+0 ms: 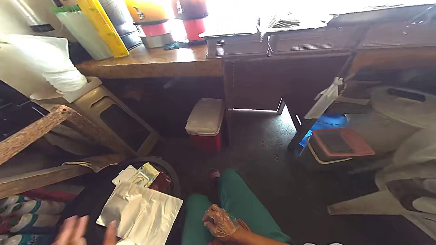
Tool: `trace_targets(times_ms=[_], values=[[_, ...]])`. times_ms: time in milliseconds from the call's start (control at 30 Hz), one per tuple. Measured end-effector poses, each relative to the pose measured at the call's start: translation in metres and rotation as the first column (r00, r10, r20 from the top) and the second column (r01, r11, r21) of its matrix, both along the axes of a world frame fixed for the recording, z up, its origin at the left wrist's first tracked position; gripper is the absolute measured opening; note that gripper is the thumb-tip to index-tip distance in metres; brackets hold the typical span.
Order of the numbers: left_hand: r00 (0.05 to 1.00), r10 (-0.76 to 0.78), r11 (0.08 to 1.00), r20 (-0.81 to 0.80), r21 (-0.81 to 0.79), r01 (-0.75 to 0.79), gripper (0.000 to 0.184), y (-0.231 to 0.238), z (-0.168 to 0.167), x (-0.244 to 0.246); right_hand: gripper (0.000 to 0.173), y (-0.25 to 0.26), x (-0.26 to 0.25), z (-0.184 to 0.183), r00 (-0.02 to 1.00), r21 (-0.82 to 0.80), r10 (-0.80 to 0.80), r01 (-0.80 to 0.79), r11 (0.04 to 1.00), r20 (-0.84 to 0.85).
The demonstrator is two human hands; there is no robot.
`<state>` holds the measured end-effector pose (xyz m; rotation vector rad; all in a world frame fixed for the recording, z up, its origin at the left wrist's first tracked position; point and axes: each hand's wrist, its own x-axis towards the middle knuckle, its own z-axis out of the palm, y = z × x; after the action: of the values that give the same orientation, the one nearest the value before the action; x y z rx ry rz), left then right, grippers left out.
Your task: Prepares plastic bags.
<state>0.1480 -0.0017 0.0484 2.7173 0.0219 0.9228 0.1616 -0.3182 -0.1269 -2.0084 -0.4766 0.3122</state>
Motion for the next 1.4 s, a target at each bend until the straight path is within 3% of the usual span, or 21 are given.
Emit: trace_targets(times_ms=[67,133,200,300,433,533,733,867,967,1100,1133,1267,1400], values=[[0.991,-0.111,0.982,-0.081,-0.164,0.097,0.066,-0.028,-0.043,0.016,0.028,-0.001,-0.001,-0.009,0.999,-0.046,0.033,-0.034,0.998,-0.037],[0.971,-0.044,0.966,-0.237,-0.257,-0.019,0.081,-0.038,-0.098,0.031,0.029,0.000,0.000,-0.015,0.999,-0.067,0.047,-0.049,0.997,-0.024],[0.912,0.084,0.966,-0.401,-0.193,-0.173,0.091,-0.041,-0.143,0.037,0.029,-0.001,0.000,-0.018,0.998,-0.094,0.045,-0.048,0.994,-0.035],[0.825,0.202,0.952,-0.527,-0.091,-0.291,0.085,-0.042,-0.175,0.042,0.030,-0.006,0.000,-0.012,0.995,-0.113,0.039,-0.049,0.992,-0.091],[0.803,0.222,0.943,-0.553,-0.088,-0.321,0.079,-0.034,-0.180,0.047,0.029,-0.002,0.002,-0.024,0.996,-0.138,0.033,-0.044,0.989,-0.085],[0.812,0.216,0.946,-0.542,-0.092,-0.312,0.070,-0.033,-0.175,0.049,0.030,-0.003,0.003,-0.012,0.994,-0.164,0.041,-0.058,0.985,-0.105],[0.810,0.187,0.961,-0.557,-0.067,-0.268,0.052,-0.057,-0.134,0.033,0.031,-0.009,-0.014,0.016,0.997,-0.216,0.031,-0.046,0.975,-0.070],[0.892,0.143,0.927,-0.429,-0.257,-0.272,0.039,-0.034,-0.154,0.040,0.030,-0.004,-0.009,0.017,0.996,-0.120,-0.058,0.066,0.991,0.073],[0.907,0.106,0.902,-0.406,-0.344,-0.260,0.049,-0.027,-0.152,0.042,0.028,0.005,0.000,0.023,0.983,-0.017,-0.123,0.127,0.992,0.136],[0.857,0.078,0.931,-0.509,-0.270,-0.245,0.093,-0.046,-0.152,0.039,0.024,0.014,-0.001,0.026,0.981,0.051,-0.131,0.125,0.991,0.140],[0.822,0.076,0.945,-0.565,-0.223,-0.240,0.094,-0.048,-0.155,0.039,0.023,0.016,-0.003,0.023,0.981,0.056,-0.123,0.116,0.992,0.148],[0.760,0.095,0.958,-0.643,-0.149,-0.246,0.067,-0.051,-0.159,0.046,0.021,0.019,-0.014,0.010,0.982,0.053,-0.085,0.077,0.996,0.166],[0.815,0.035,0.923,-0.578,-0.293,-0.247,0.056,-0.044,-0.162,0.045,0.022,0.018,-0.017,0.011,0.982,0.053,-0.061,0.052,0.997,0.177]])
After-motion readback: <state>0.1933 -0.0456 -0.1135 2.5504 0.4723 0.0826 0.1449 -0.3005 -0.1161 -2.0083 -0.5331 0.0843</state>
